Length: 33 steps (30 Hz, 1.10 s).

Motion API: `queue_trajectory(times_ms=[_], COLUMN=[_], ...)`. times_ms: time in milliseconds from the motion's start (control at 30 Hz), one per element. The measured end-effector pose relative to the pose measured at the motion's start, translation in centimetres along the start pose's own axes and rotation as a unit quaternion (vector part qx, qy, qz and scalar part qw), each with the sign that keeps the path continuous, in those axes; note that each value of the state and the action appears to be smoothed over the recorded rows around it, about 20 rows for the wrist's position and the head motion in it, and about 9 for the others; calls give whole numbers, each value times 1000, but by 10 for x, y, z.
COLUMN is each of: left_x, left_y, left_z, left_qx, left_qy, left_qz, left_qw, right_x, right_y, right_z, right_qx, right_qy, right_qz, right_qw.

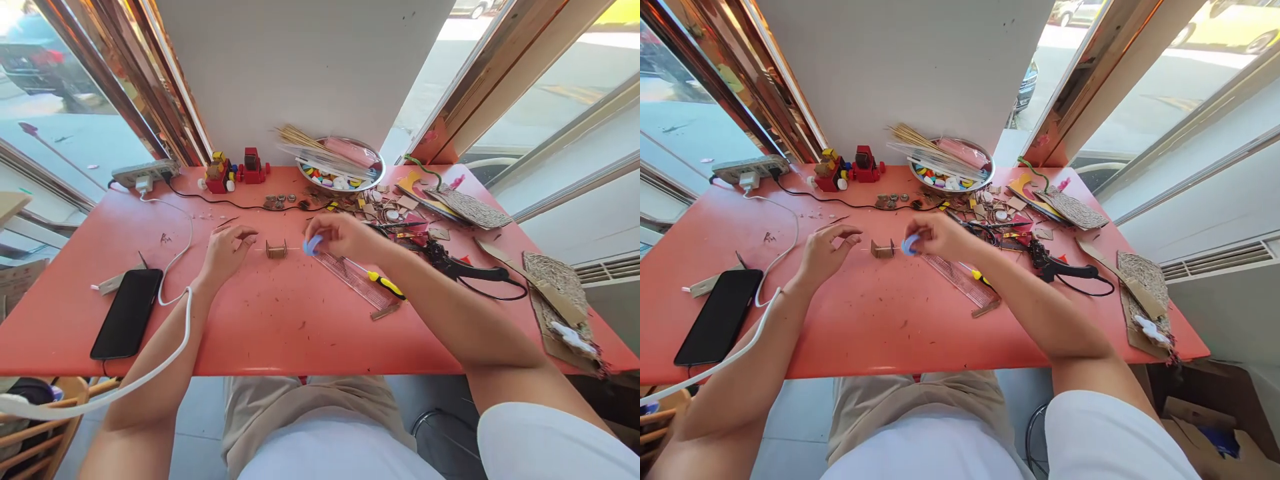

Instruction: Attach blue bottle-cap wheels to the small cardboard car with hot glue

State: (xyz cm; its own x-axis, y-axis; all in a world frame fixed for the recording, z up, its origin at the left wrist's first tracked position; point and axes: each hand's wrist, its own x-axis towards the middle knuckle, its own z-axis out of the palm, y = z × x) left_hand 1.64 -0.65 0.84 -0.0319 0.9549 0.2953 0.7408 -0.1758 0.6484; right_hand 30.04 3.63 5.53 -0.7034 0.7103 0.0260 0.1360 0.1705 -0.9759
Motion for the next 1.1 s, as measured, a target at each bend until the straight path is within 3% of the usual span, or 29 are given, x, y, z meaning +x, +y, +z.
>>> queue_trajectory(times_ms=[67, 200, 333, 433, 500, 567, 667, 733, 867, 1000, 1100], left_x=[-2, -9, -19, -33, -44, -55, -66, -69, -65, -59, -57], left_y=[5, 18, 34, 48, 58, 66, 76, 78, 71, 58, 51], left_z=[0, 5, 15, 26, 37, 49, 62, 64, 55, 43, 38], left_qx=[-6, -14, -31, -123, -228, -339, -405, -398, -338, -238, -157], left_qy=[7, 7, -16, -42, -91, -161, -239, -239, -202, -210, -203], left_qz=[16, 47, 74, 68, 38, 1, -32, -40, -8, 94, 146], left_qw=[1000, 999, 997, 989, 969, 927, 882, 885, 919, 944, 955], right_x=[-8, -24, -37, -44, -49, -52, -57, -58, -58, -58, -58], right_y=[13, 31, 33, 29, 27, 27, 31, 34, 33, 25, 22], right_z=[24, 56, 58, 54, 55, 59, 69, 73, 70, 61, 59], right_qx=[-93, -236, -268, -261, -267, -287, -327, -341, -325, -273, -219], right_qy=[-6, 7, 78, 147, 198, 230, 219, 210, 199, 163, 170], right_qz=[7, -62, -101, -109, -130, -164, -210, -244, -296, -269, -237], right_qw=[996, 970, 955, 948, 934, 915, 895, 883, 876, 909, 931])
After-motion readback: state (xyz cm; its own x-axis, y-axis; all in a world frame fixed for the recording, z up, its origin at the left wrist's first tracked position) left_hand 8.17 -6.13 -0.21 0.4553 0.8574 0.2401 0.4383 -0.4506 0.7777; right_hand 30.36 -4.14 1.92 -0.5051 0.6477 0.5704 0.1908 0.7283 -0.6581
